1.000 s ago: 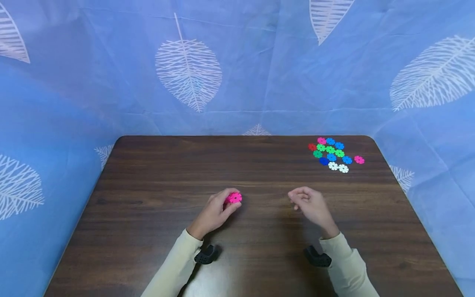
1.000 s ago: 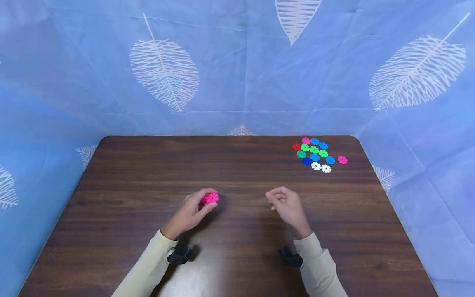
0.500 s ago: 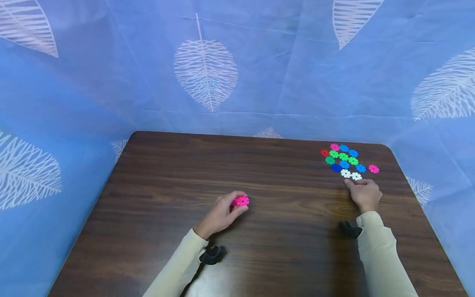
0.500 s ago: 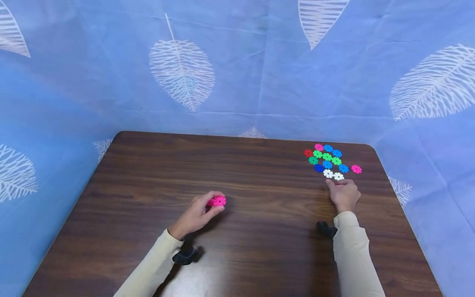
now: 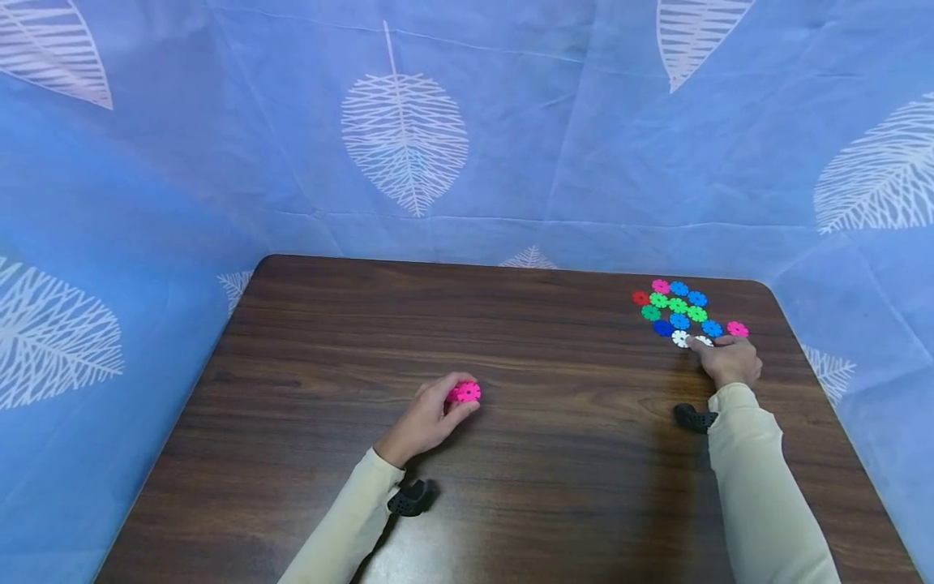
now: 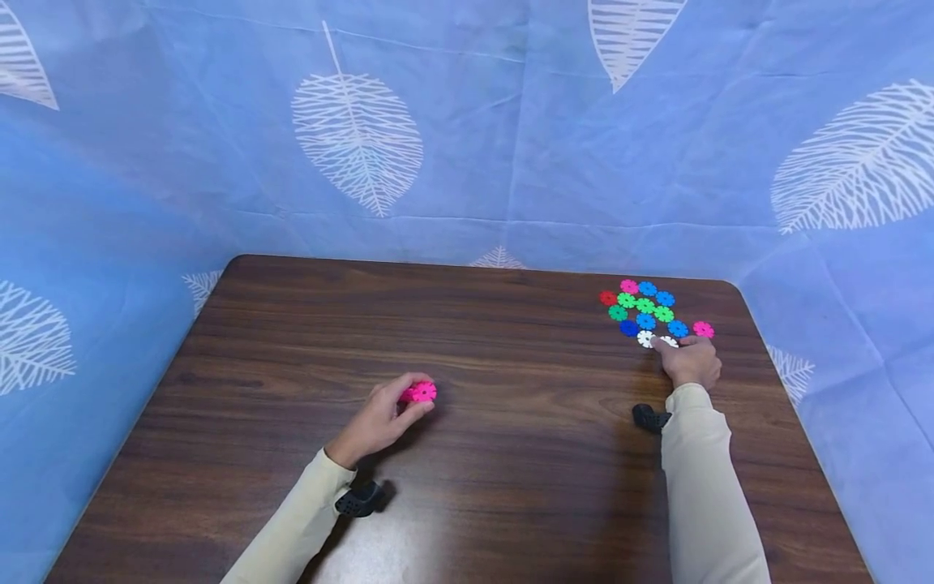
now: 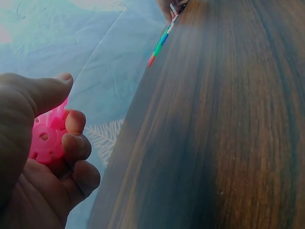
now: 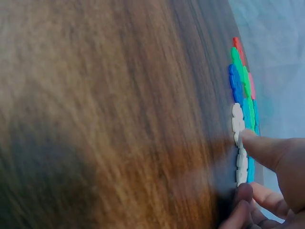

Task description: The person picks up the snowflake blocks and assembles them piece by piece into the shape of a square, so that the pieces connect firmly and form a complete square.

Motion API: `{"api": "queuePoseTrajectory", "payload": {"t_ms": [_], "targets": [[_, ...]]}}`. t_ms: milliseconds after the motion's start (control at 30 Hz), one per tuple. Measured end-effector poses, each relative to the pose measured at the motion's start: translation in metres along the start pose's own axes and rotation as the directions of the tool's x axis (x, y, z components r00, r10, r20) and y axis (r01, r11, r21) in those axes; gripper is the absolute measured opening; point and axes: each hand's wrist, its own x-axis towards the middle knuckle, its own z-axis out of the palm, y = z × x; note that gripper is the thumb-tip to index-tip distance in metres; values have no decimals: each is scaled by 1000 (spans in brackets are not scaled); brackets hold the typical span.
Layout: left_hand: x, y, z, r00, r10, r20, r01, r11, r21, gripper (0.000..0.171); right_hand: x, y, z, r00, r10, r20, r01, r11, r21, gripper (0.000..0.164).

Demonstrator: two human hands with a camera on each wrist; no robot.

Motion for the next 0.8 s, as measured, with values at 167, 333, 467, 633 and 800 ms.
{"api": "queuePoseTrajectory", "payload": {"t_ms": [167,333,467,633,800], "targets": [[-1,1,-2,1000,-22,-2,22,1000,6,33,2,1,-1,1000,-9,10,9,999,-38,69],[-1,0,-3,1000,-12,-17,12,1000,4,31,3,1,0,1000,-11,-1,11,999,-36,62],[-1,-1,-4,1000,7,-26,-7,1000,15,31,3,2,-2,1000,1,12,-1,998,-55,58],[-1,-1,-4,1000,11,-22,-10,1000,22,32,4,4,-5,999,27,38,-25,998,-53,59],[-1,0,-5,1000,-4,-22,4,1000,23,32,2,5,-6,998,55,11,-55,997,46,51]]}}
